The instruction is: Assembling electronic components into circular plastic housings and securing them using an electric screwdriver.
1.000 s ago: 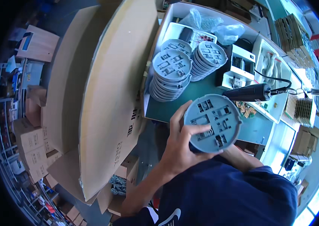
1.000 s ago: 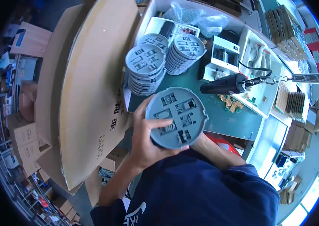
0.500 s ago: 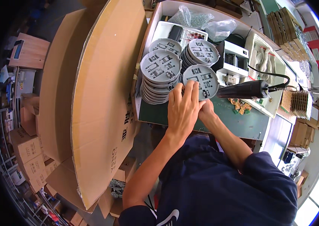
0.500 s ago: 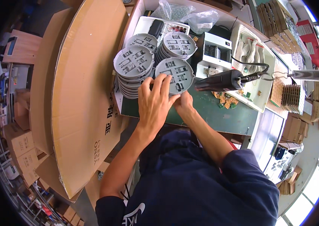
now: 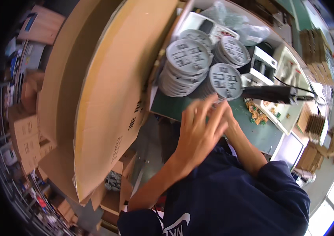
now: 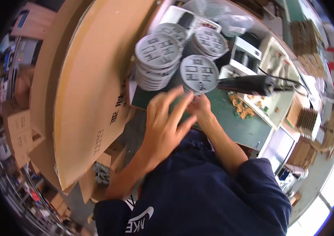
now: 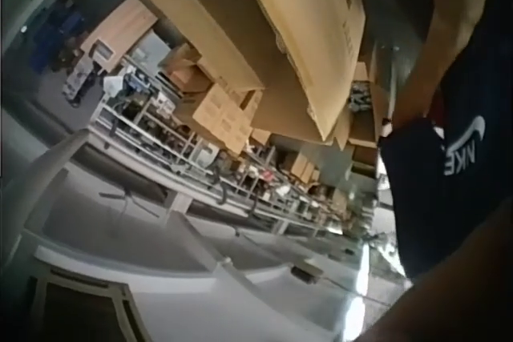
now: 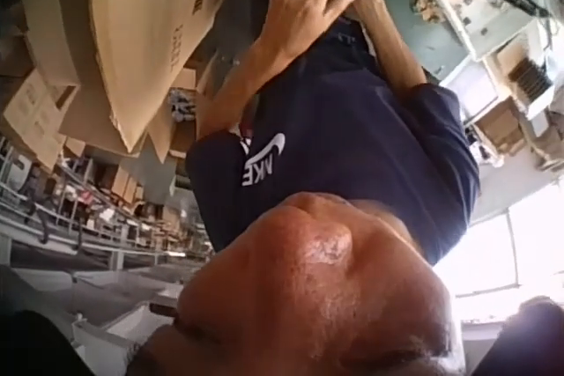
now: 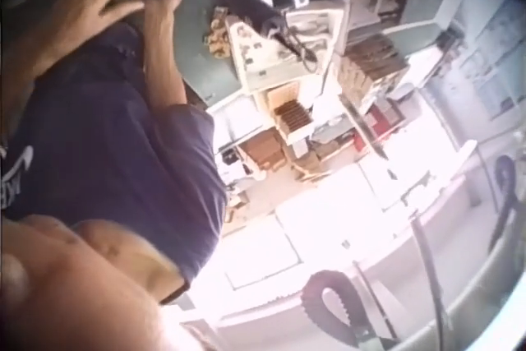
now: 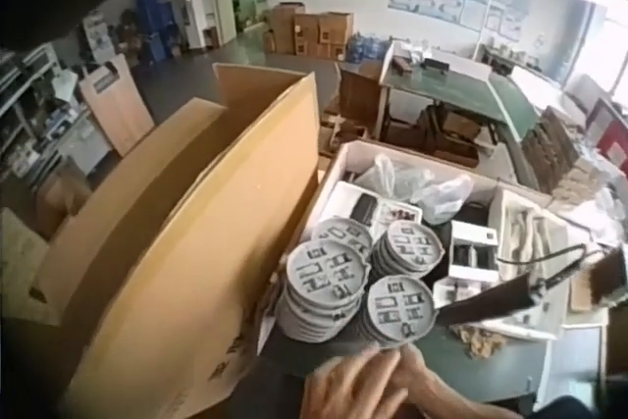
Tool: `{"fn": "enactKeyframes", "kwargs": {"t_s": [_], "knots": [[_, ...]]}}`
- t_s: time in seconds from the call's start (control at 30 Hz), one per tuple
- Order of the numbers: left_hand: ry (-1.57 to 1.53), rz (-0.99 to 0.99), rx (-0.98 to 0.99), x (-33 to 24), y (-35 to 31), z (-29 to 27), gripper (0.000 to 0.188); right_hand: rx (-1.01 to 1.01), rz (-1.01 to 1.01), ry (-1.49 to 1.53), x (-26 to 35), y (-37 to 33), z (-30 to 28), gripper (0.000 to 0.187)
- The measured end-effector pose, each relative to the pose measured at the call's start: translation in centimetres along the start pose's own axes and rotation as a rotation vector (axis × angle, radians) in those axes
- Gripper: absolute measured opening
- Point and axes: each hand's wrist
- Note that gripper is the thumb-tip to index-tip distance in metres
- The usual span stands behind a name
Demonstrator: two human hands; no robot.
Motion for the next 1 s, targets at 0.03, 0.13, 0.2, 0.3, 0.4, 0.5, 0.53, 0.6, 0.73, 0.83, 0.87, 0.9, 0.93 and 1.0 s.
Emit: {"fn": "enactKeyframes", "kwargs": {"t_s": [0.03,0.13,0.2,0.3,0.4,0.5,0.53,0.6,0.73,0.83,0.87,0.9,0.93,1.0], "knots": [[-0.111,0.008,0.027,-0.2,-0.9,-3.5,0.054,-0.201,-0.049,0.018,-1.9,-4.3,2.6,0.041],[-0.232,0.015,0.087,-0.4,-2.0,-18.1,0.033,0.209,0.133,-0.627,-3.8,-10.3,2.5,0.050],[-0.459,-0.451,-0.430,1.1,-4.6,-22.8,0.028,0.631,0.297,-0.931,-4.6,-15.1,6.2,0.048],[-0.029,-0.777,-0.124,8.0,-4.1,-32.0,0.043,1.516,0.410,-1.551,-5.8,-21.8,16.3,0.038],[0.012,-0.964,0.172,18.2,-6.6,-32.9,0.047,2.010,-0.098,-1.860,-7.7,-28.5,25.6,0.030],[0.430,-0.915,0.672,27.3,-8.7,-29.5,0.063,1.957,-0.871,-2.449,-12.4,-34.8,33.0,0.038],[0.417,-0.987,0.781,29.0,-8.5,-27.6,0.063,1.900,-0.817,-2.659,-15.8,-33.1,36.0,0.039],[0.368,-1.049,0.892,31.4,-9.3,-24.4,0.065,1.742,-0.767,-2.981,-22.6,-28.4,41.8,0.041],[0.705,-1.374,0.466,35.6,-11.3,-20.8,0.076,1.553,-0.484,-3.365,-31.0,-15.0,44.9,0.054],[0.599,-1.393,0.235,37.4,-16.6,-19.7,0.075,1.021,0.345,-2.753,-35.9,-3.8,39.3,0.047],[0.612,-1.260,-0.012,37.5,-16.6,-19.7,0.071,0.880,0.469,-2.414,-36.2,1.3,36.4,0.051],[0.596,-1.262,-0.025,37.8,-15.7,-19.4,0.071,0.743,0.552,-2.069,-35.8,6.5,34.1,0.057],[0.587,-1.305,-0.087,37.5,-14.9,-19.2,0.069,0.730,0.573,-2.087,-35.7,9.1,32.4,0.057],[0.587,-1.367,-0.149,37.2,-14.8,-19.1,0.069,1.353,0.374,-2.482,-35.7,10.5,29.5,0.066]]}}
Point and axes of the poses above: each hand's wrist, its own y-axis towards the middle knuckle, its own z-axis out of the palm, x = y × z, and after that the axes turned 5 degrees about -x, right-handed
